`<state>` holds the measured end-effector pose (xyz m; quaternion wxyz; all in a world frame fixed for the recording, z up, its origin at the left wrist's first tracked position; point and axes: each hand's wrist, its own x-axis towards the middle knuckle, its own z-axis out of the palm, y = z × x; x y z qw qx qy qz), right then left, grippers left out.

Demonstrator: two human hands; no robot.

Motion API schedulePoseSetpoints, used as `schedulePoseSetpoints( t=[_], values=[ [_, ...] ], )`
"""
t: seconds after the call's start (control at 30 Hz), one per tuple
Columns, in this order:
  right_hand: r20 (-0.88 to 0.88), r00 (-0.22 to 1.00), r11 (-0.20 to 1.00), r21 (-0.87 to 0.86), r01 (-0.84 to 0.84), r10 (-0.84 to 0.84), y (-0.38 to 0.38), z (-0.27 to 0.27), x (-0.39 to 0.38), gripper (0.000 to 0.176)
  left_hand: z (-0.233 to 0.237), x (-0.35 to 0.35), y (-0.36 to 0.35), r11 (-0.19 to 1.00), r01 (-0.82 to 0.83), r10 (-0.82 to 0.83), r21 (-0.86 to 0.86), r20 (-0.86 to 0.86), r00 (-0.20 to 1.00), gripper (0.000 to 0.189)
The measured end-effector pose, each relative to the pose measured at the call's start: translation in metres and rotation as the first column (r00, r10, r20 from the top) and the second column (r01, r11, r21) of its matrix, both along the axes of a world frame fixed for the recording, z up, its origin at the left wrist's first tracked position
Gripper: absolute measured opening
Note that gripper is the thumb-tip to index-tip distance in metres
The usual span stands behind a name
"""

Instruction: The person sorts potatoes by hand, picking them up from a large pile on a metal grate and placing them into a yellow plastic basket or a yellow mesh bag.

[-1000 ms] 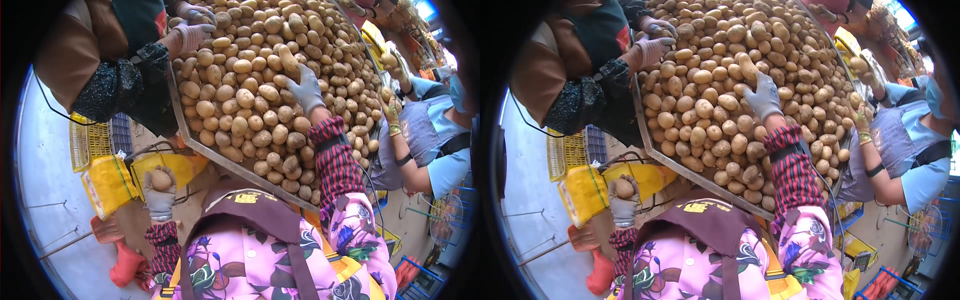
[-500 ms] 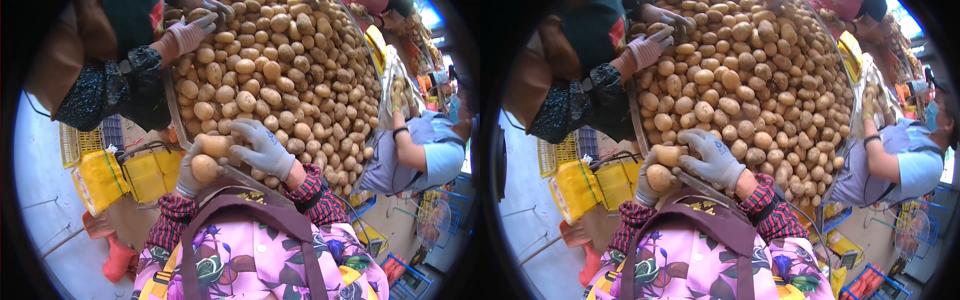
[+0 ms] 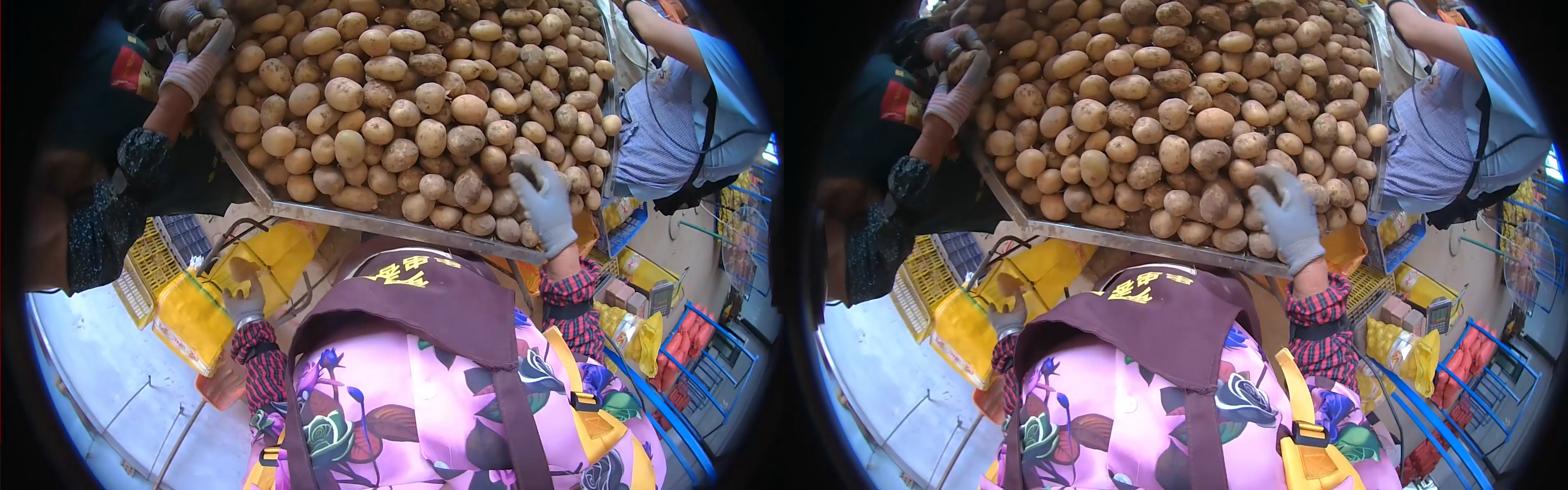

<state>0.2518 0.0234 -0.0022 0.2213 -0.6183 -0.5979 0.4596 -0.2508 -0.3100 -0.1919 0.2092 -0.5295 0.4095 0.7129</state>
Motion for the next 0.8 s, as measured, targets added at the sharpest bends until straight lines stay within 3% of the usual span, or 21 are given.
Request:
schedulePoseSetpoints(
  t=[0.03,0.07,0.1,0.17,0.23,0.27,0.33,0.4,0.43,0.47,0.5,0.57,0.63,0.7,0.73,0.77,0.8],
  values=[
    [0.079,0.987,0.983,0.108,-0.146,0.138,-0.006,-0.001,-0.007,0.033,0.001,0.012,0.009,0.961,0.242,-0.263,-0.134,-0.164,0.951,0.053],
    [0.095,0.978,0.971,0.137,-0.198,0.186,-0.016,-0.017,-0.007,0.038,0.006,0.027,0.021,0.85,0.433,-0.513,-0.301,-0.282,0.811,0.053],
    [0.153,0.955,0.948,0.156,-0.278,0.255,-0.022,-0.016,-0.017,0.045,0.011,0.04,0.034,0.713,0.622,-0.7,-0.325,-0.387,0.6,0.048],
    [0.294,0.908,0.851,0.35,-0.392,0.298,-0.04,-0.039,-0.027,0.051,0.101,0.115,0.117,0.398,0.752,-0.883,-0.525,-0.441,0.16,0.039],
    [0.324,0.901,0.826,0.392,-0.406,0.289,-0.051,-0.053,-0.042,0.052,0.128,0.166,0.165,0.063,0.745,-0.799,-0.664,-0.481,-0.36,0.03],
    [0.385,0.878,0.795,0.418,-0.44,0.283,-0.052,-0.059,-0.048,0.052,0.133,0.19,0.185,-0.042,0.693,-0.638,-0.72,-0.514,-0.573,0.028],
    [0.443,0.855,0.763,0.442,-0.471,0.271,-0.045,-0.072,-0.049,0.052,0.152,0.23,0.234,0.002,0.29,-0.255,-0.957,-0.281,-0.925,0.041],
    [0.396,0.846,0.776,0.379,-0.505,0.357,-0.029,-0.086,-0.041,0.052,0.143,0.265,0.259,-0.088,0.074,-0.129,-0.993,-0.063,-0.99,0.05],
    [0.31,0.888,0.804,0.395,-0.445,0.339,-0.025,-0.088,-0.037,0.049,0.142,0.274,0.271,-0.087,0.076,-0.122,-0.993,-0.065,-0.99,0.05],
    [0.313,0.889,0.804,0.397,-0.443,0.335,-0.023,-0.081,-0.032,0.049,0.142,0.28,0.283,-0.209,-0.052,-0.097,-0.977,0.074,-0.993,0.05],
    [0.18,0.926,0.864,0.337,-0.374,0.331,-0.02,-0.067,-0.025,0.048,0.142,0.284,0.291,-0.322,-0.182,-0.056,-0.929,0.21,-0.976,0.051],
    [-0.064,0.969,0.957,0.181,-0.224,0.239,-0.012,-0.045,-0.009,0.046,0.133,0.286,0.293,-0.284,-0.218,-0.049,-0.934,0.241,-0.969,0.047],
    [-0.178,0.979,0.993,0.075,-0.09,0.102,0.001,-0.029,0.006,0.046,0.12,0.281,0.282,-0.262,-0.259,-0.043,-0.93,0.279,-0.959,0.044],
    [-0.054,0.997,0.944,0.323,0.065,-0.05,0.022,-0.035,0.015,0.045,0.117,0.27,0.269,-0.086,0.229,-0.211,-0.97,-0.206,-0.955,0.041],
    [-0.058,0.997,0.943,0.324,0.069,-0.053,0.033,-0.035,0.018,0.045,0.124,0.266,0.263,-0.086,0.225,-0.208,-0.971,-0.203,-0.957,0.041],
    [0.014,0.996,0.908,0.412,0.079,-0.093,0.044,-0.036,0.023,0.043,0.146,0.261,0.257,-0.353,0.635,-0.495,-0.687,-0.439,-0.75,0.038],
    [0.083,0.987,0.865,0.496,0.079,-0.138,0.049,-0.035,0.026,0.042,0.158,0.256,0.248,-0.396,0.899,-0.787,-0.188,-0.435,-0.438,0.036]
  ],
)
